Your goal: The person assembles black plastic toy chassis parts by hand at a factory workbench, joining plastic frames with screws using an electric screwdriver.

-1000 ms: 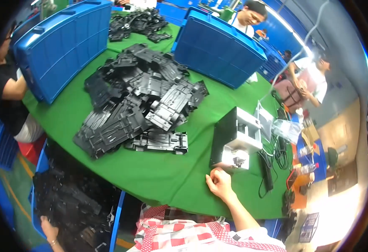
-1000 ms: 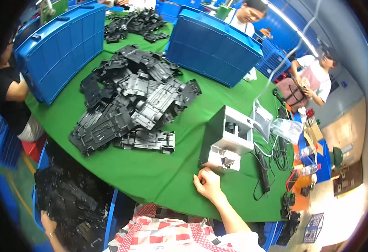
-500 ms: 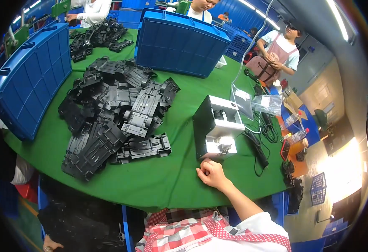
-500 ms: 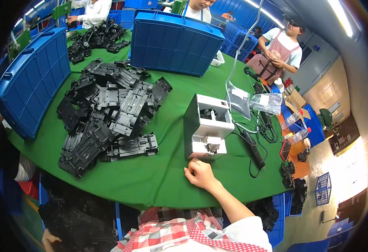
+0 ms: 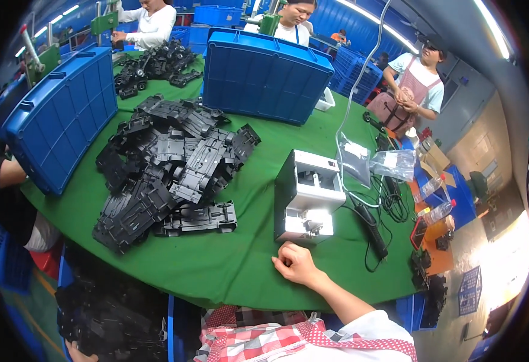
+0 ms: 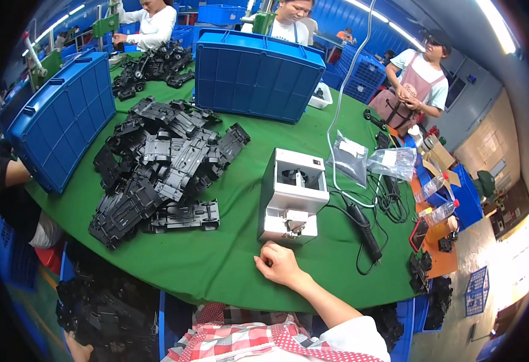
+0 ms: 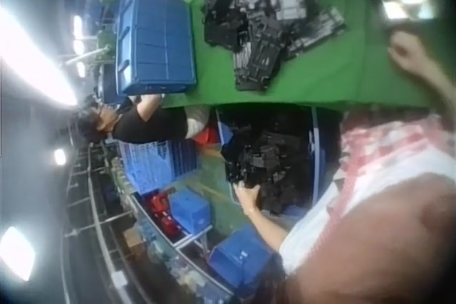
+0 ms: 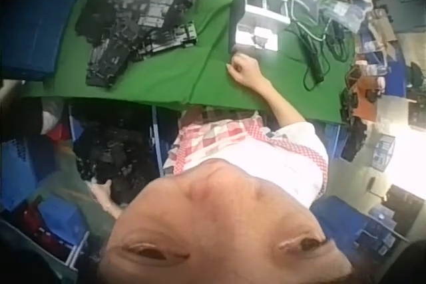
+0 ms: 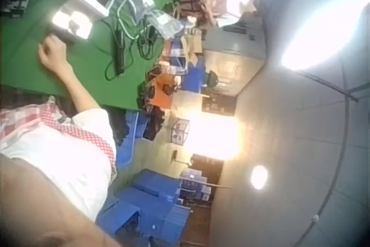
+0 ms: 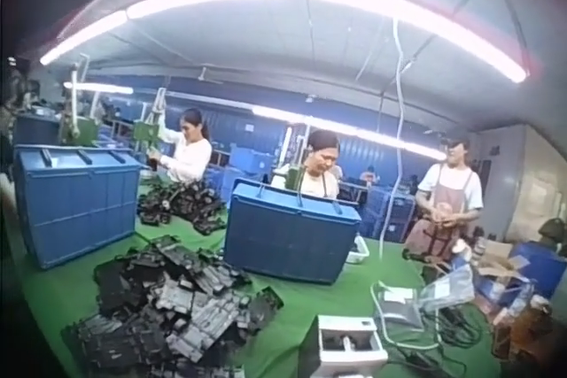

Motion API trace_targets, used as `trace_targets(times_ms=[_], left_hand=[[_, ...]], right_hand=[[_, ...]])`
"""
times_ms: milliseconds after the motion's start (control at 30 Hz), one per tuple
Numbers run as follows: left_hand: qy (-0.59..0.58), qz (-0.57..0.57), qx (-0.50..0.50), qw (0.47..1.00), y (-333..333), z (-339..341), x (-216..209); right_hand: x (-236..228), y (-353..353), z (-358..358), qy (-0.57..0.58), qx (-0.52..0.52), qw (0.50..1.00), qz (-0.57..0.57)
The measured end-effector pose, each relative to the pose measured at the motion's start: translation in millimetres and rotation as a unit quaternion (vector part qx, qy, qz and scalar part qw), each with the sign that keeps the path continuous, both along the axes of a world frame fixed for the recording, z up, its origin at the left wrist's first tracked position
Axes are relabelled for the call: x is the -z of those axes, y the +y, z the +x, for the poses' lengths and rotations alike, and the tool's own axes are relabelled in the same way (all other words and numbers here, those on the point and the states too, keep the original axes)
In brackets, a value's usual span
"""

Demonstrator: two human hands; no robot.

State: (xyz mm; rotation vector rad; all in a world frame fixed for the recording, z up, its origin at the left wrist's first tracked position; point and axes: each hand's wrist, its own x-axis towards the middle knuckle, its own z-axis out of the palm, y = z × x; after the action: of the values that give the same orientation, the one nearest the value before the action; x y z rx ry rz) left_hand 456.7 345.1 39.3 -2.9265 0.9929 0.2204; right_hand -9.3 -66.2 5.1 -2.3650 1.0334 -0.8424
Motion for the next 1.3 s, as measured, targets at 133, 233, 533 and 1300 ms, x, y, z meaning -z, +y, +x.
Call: trace_targets(times_ms=[133,233,533,1300], left_hand=[[-0.074,-0.13,0.065,0.987,-40,-39,-60],[-0.099,-0.271,0.129,0.949,-73,-58,-107],[-0.183,-0.316,0.544,0.756,-402,-183,-199],[-0.034,-0.175,0.643,0.745,-530,-179,-146]], right_hand=[[-11,9,-18,-0.069,-0.05,0.996,0.022],[-18,16,-41,-0.09,-0.101,0.99,-0.046],[-33,13,-140,-0.07,-0.003,0.987,-0.142],[-86,13,-183,-0.309,-0.309,0.843,0.312]])
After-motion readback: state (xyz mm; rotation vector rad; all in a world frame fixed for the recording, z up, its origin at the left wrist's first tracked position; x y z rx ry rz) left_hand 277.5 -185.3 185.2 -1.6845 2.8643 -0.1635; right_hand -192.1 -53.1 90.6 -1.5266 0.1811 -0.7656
